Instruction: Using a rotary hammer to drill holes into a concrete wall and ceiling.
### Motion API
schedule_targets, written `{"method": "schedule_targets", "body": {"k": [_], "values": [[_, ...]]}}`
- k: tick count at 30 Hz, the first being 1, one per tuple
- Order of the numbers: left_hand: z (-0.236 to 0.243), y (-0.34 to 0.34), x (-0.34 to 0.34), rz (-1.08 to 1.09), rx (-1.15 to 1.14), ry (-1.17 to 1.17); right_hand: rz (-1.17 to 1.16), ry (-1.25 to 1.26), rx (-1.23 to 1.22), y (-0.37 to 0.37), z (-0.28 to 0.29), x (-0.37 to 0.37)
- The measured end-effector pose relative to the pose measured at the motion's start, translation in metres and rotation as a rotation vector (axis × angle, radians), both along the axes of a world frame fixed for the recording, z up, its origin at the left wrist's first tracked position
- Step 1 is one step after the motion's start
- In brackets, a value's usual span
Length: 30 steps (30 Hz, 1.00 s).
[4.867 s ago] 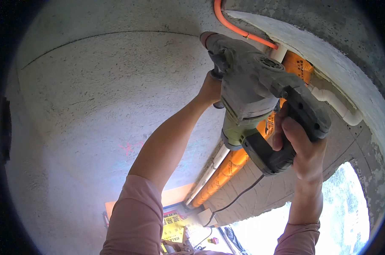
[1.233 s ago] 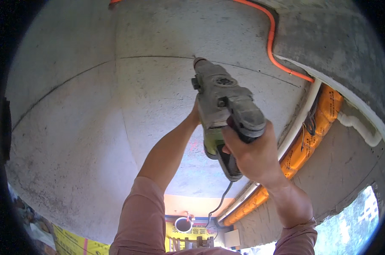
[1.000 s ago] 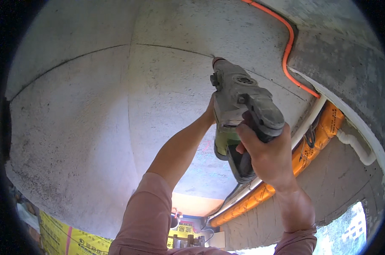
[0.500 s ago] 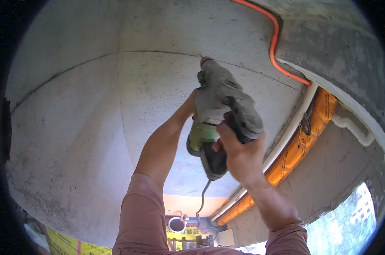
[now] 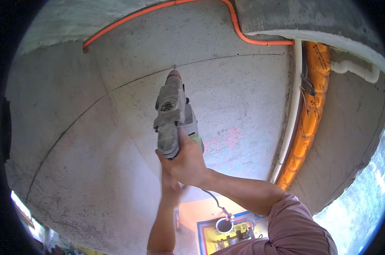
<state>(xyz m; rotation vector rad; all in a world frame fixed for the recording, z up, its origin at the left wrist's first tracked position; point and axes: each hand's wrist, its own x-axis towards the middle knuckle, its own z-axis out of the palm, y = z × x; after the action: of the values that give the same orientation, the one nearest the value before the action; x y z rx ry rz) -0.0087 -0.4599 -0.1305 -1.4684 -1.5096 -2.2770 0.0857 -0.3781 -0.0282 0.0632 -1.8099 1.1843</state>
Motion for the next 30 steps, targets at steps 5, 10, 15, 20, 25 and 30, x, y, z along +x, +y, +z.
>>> {"method": "schedule_targets", "body": {"k": [5, 10, 15, 20, 25, 30], "values": [[-0.006, 0.0, 0.024, 0.101, -0.123, -0.073, -0.132, 0.077, 0.27, -0.015, 0.001, -0.017], [0.022, 0.018, 0.031, 0.129, 0.212, -0.178, -0.04, 0.041, 0.512, 0.017, 0.015, -0.005], [0.077, 0.014, 0.052, 0.328, 0.164, -0.335, -0.102, 0.008, 0.172, 0.142, -0.001, -0.007], [0.119, 0.027, 0.075, 0.344, 0.181, -0.192, -0.034, -0.39, 0.425, 0.21, -0.028, -0.098], [0.143, 0.04, 0.095, 0.331, 0.141, -0.158, 0.049, -0.194, 0.174, 0.197, -0.025, -0.169], [0.148, 0.058, 0.108, 0.385, 0.014, -0.157, 0.004, -0.216, -0.137, 0.191, -0.03, -0.198]]}}
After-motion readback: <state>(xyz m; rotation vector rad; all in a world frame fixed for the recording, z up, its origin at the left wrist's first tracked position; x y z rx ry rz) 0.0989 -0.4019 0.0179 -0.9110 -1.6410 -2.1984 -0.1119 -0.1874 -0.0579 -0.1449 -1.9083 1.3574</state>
